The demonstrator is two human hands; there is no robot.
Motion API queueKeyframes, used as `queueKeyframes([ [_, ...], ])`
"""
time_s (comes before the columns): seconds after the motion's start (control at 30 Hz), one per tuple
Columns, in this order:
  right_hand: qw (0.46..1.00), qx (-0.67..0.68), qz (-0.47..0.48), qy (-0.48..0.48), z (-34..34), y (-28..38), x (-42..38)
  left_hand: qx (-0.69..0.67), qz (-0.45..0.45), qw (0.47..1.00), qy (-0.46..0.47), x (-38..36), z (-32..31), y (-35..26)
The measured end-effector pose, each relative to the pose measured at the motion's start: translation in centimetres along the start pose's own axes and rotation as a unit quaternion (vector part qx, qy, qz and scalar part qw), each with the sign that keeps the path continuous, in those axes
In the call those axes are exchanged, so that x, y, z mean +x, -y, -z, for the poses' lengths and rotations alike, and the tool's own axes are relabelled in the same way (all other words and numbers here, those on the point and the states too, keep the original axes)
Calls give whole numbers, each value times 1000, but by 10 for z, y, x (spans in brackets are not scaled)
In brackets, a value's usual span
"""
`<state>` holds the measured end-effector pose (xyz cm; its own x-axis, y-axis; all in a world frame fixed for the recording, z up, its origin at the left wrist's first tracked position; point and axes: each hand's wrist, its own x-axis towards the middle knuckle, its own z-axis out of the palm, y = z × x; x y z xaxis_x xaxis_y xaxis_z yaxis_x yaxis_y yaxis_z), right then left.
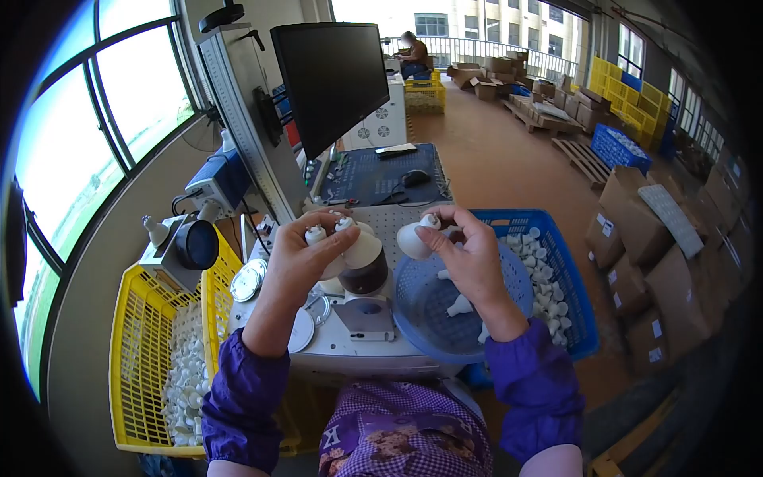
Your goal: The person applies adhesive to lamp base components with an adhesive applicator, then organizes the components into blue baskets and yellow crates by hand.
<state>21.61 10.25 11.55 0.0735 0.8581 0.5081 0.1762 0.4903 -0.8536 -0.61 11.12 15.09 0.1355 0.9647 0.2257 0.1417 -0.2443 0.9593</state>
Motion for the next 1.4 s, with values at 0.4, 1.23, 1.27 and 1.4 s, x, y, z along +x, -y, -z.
queueKeyframes([
  [0.4,969,-145,174,94,-81,5,35,-88,-30,927,-363,-125,161,63],
  [1.23,997,-74,19,16,-13,-53,32,86,119,782,-606,-270,328,270],
  [1.27,996,-82,12,8,2,-64,24,159,116,774,-602,-271,342,285],
  [1.4,897,-332,-178,232,25,-85,-9,303,127,744,-582,-258,325,267],
])
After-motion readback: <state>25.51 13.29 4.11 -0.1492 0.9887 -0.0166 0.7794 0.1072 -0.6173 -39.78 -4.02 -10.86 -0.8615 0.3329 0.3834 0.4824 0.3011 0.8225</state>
